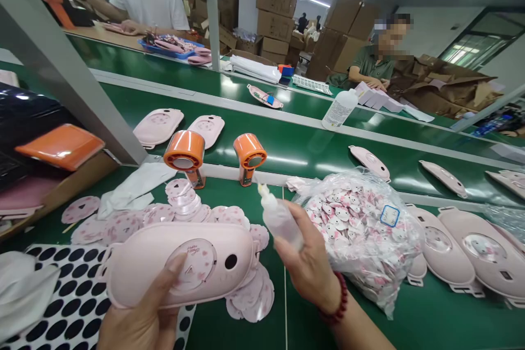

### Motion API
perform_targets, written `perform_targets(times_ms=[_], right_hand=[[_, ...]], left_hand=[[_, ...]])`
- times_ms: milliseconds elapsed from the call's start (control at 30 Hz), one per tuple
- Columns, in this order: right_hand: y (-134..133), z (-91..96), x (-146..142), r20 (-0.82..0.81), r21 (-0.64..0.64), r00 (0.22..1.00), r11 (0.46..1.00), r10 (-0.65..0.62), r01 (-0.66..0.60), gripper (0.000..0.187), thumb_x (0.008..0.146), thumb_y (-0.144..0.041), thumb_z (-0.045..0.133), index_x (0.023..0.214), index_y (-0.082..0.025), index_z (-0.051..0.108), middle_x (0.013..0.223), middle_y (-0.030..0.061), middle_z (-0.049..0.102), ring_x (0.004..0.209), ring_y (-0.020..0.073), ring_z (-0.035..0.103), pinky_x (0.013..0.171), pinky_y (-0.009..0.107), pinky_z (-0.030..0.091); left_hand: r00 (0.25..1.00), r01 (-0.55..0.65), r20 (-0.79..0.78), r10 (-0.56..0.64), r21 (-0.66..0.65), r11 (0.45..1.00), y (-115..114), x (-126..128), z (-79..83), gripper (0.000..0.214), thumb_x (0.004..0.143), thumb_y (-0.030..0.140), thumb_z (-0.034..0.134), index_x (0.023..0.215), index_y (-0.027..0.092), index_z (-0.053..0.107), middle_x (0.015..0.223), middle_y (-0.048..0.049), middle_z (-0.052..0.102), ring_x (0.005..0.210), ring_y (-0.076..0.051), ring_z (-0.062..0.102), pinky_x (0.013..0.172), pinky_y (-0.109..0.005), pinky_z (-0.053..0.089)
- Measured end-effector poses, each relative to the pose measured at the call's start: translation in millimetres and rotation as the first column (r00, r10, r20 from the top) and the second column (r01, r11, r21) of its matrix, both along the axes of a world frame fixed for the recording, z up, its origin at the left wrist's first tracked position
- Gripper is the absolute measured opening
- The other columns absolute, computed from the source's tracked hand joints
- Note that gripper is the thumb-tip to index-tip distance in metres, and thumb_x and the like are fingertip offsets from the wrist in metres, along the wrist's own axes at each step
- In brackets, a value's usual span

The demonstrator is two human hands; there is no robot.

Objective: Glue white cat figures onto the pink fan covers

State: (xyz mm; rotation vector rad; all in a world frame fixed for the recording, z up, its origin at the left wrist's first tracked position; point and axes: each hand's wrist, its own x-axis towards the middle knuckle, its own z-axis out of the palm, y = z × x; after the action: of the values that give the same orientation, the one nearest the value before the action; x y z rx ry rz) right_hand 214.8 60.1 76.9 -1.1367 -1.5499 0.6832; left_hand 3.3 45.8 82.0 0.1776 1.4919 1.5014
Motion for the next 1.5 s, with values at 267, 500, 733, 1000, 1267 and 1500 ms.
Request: perform_targets(times_ms=[267,500,733,1000,1267,1500], right_hand=[[-40.8,37.2,2.4,-0.248,-0.028,0.964,0.994,0.093,-0.103,0.026,0.081,-0.037,0.08,0.1,-0.026,0.067,0.079,-0.0014,0.065,0.059,0.013,0.057,0.051,0.022,0.047],[-42.3,45.1,-15.0,-0.155,0.05,0.984,0.996,0.086,-0.079,0.018,0.074,-0.026,0.076,0.091,-0.022,0.072,0.075,0.0011,0.072,0.058,0.0154,0.062,0.055,0.027,0.053],[-44.8,48.4,-18.9,-0.151,0.043,0.983,0.994,0.106,-0.1,0.019,0.074,-0.019,0.073,0.092,-0.024,0.072,0.08,0.0018,0.075,0.064,0.0178,0.067,0.062,0.031,0.057],[-45.8,44.9,-17.4,-0.132,0.031,0.987,0.995,0.097,-0.093,0.018,0.076,-0.021,0.074,0.093,-0.024,0.073,0.079,0.0003,0.074,0.064,0.0154,0.065,0.062,0.027,0.055],[-45.7,43.9,-16.9,-0.171,-0.004,0.981,0.996,0.087,-0.089,0.014,0.076,-0.022,0.074,0.09,-0.024,0.073,0.077,0.0007,0.073,0.061,0.0164,0.064,0.06,0.029,0.055],[-48.8,31.7,-13.2,-0.323,-0.158,0.944,0.98,0.067,-0.123,0.018,0.078,-0.03,0.079,0.092,-0.023,0.072,0.072,-0.0008,0.069,0.052,0.0124,0.056,0.05,0.024,0.049]], left_hand=[[0.996,0.055,-0.069,-0.049,0.097,0.994,-19.7,14.7,14.7,0.056,0.064,0.027,0.093,0.117,0.033,0.076,0.127,0.0021,0.076,0.128,-0.029,0.065,0.095,-0.029,0.06],[0.987,0.11,-0.134,-0.09,0.147,0.983,-34.9,18.5,19.8,0.058,0.056,0.029,0.096,0.111,0.026,0.076,0.115,0.0003,0.079,0.111,-0.028,0.072,0.096,-0.031,0.06],[0.974,0.146,-0.193,-0.119,0.129,0.981,-41.0,16.5,14.0,0.063,0.051,0.037,0.098,0.108,0.024,0.075,0.108,-0.0023,0.079,0.111,-0.03,0.072,0.098,-0.034,0.06],[0.971,0.154,-0.202,-0.125,0.138,0.978,-43.0,11.2,6.9,0.057,0.058,0.034,0.097,0.109,0.022,0.076,0.107,-0.0042,0.079,0.105,-0.028,0.072,0.099,-0.038,0.06],[0.99,0.086,-0.123,-0.066,0.161,0.983,-37.9,17.8,15.0,0.073,0.052,0.034,0.099,0.12,0.024,0.074,0.117,-0.0043,0.078,0.116,-0.031,0.071,0.095,-0.032,0.061],[0.996,0.089,0.008,-0.09,0.064,0.994,-34.9,14.3,12.9,0.065,0.054,0.033,0.1,0.114,0.028,0.077,0.123,-0.0031,0.078,0.122,-0.031,0.069,0.09,-0.031,0.063]])
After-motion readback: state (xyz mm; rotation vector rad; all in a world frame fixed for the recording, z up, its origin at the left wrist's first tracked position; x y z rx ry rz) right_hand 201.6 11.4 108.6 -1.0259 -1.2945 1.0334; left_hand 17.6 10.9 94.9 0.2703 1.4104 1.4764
